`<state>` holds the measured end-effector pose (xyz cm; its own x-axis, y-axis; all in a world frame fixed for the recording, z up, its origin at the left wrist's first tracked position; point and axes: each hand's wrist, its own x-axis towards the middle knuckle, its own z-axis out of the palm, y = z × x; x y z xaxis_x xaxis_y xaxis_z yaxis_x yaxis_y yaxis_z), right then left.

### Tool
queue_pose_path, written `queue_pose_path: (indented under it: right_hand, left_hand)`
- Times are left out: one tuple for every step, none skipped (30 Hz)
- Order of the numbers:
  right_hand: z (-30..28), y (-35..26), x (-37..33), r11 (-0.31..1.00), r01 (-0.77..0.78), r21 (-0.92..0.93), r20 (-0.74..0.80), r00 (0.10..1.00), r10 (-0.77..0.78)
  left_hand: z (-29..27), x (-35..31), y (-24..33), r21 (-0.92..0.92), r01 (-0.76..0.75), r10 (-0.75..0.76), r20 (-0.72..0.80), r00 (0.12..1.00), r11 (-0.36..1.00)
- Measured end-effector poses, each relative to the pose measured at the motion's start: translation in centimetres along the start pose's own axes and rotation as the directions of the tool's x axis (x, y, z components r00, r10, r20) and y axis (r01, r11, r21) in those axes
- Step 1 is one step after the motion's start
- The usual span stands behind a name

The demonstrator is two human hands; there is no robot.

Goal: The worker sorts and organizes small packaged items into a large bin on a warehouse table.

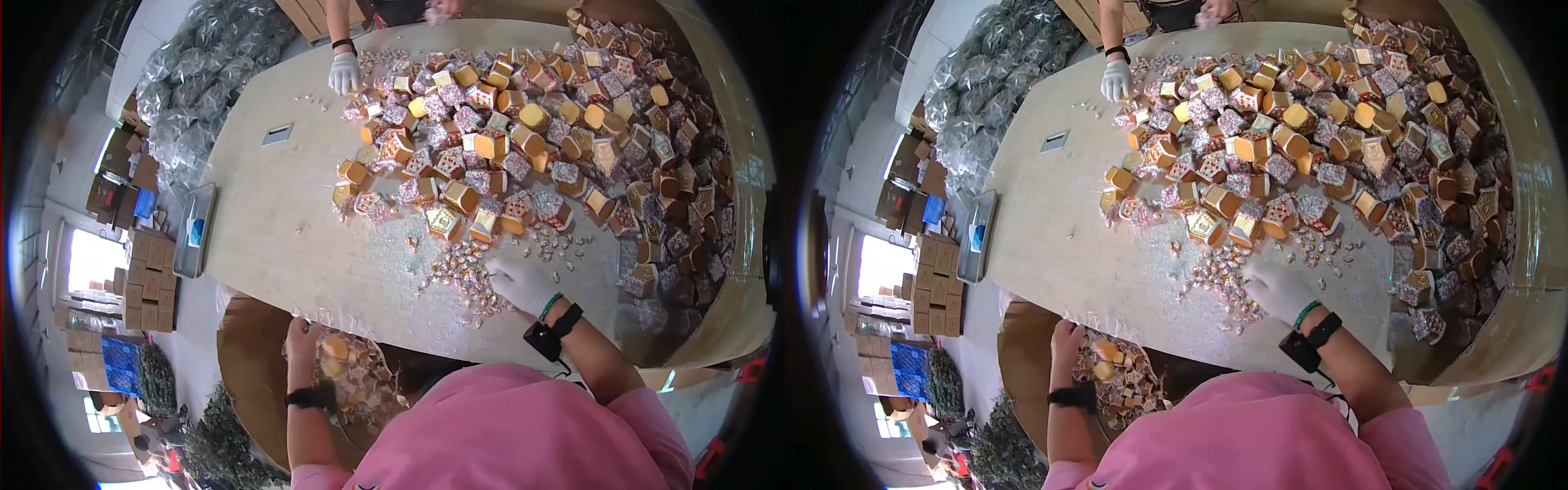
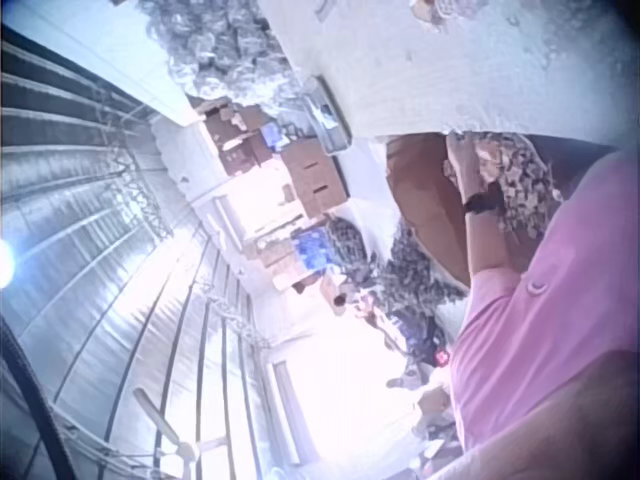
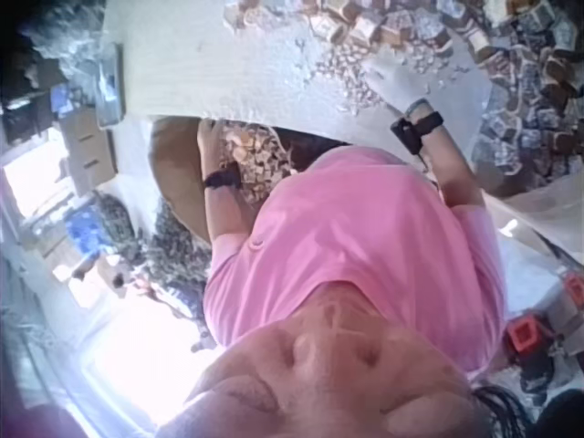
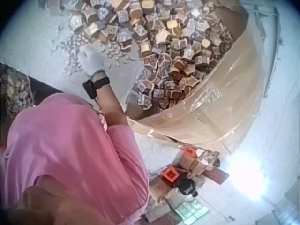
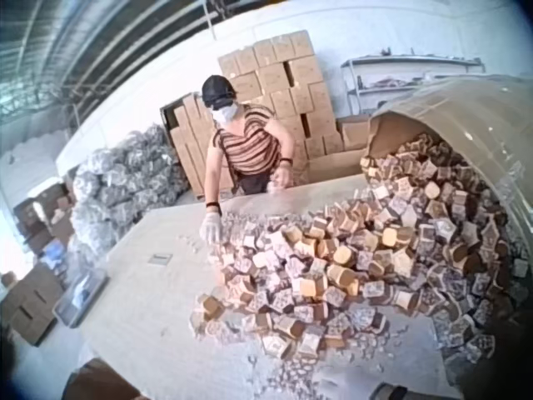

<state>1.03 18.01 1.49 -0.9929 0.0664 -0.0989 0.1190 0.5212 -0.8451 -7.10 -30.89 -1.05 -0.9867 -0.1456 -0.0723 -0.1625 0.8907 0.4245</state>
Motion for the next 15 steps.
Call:
queue_pose_path:
  right_hand:
    - [-0.3,0.9,-0.2,0.996,0.061,-0.067,-0.058,0.996,-0.065]
    - [-0.5,2.1,-0.4,0.984,0.113,-0.141,-0.116,0.985,-0.13]
    - [-0.5,2.8,-0.4,0.962,0.159,-0.221,-0.167,0.966,-0.198]
    - [-1.6,0.7,-0.7,0.95,0.093,-0.299,-0.081,0.989,-0.123]
    - [-2.3,0.1,-1.0,0.942,0.124,-0.311,-0.13,0.977,-0.171]
    - [-2.5,-0.1,-1.3,0.933,0.157,-0.323,-0.176,0.959,-0.222]
    - [-2.5,0.0,-1.7,0.923,0.184,-0.338,-0.224,0.937,-0.269]
    - [-2.2,0.9,-2.3,0.93,0.136,-0.341,-0.302,0.921,-0.245]
    - [-2.4,1.3,-2.9,0.943,0.059,-0.328,-0.29,0.943,-0.16]
    - [-2.8,1.5,-3.4,0.949,-0.015,-0.314,-0.278,0.958,-0.076]
    - [-3.0,1.6,-3.7,0.951,-0.085,-0.297,-0.26,0.966,0.005]
    - [-3.5,0.7,-4.0,0.936,-0.151,-0.319,-0.243,0.967,0.074]
    - [-3.7,0.7,-4.3,0.924,-0.174,-0.34,-0.224,0.969,0.1]
    - [-3.7,0.9,-4.7,0.912,-0.195,-0.361,-0.205,0.971,0.126]
    - [-3.9,0.9,-5.2,0.897,-0.217,-0.384,-0.189,0.97,0.154]
  left_hand:
    - [0.6,1.5,2.7,-0.07,0.024,-0.017,0.1,0.995,0.997]
    - [1.9,3.1,4.5,-0.079,-0.087,0.095,0.095,0.991,0.993]
    - [4.0,5.0,5.7,-0.09,-0.197,0.205,0.087,0.975,0.976]
    - [6.1,6.7,6.1,-0.136,-0.21,0.225,0.104,0.969,0.968]
    - [7.7,8.7,7.1,-0.183,-0.234,0.258,0.121,0.959,0.955]
    - [8.9,10.8,8.0,-0.209,-0.158,0.202,0.209,0.957,0.965]
    - [9.7,12.9,9.4,-0.229,-0.084,0.153,0.301,0.941,0.97]
    - [9.8,14.0,12.3,-0.267,0.051,0.044,0.338,0.94,0.962]
    - [9.3,14.4,15.9,-0.298,0.184,-0.059,0.384,0.922,0.937]
    - [9.1,14.7,18.7,-0.32,0.314,-0.158,0.431,0.889,0.894]
    - [9.3,15.1,20.3,-0.387,0.406,-0.241,0.408,0.881,0.828]
    - [9.7,15.6,21.8,-0.452,0.486,-0.32,0.396,0.861,0.748]
    - [9.9,16.2,23.1,-0.514,0.556,-0.399,0.391,0.83,0.654]
    - [9.9,16.7,24.1,-0.53,0.596,-0.426,0.417,0.803,0.603]
    - [10.6,17.4,24.4,-0.583,0.525,-0.359,0.385,0.85,0.62]
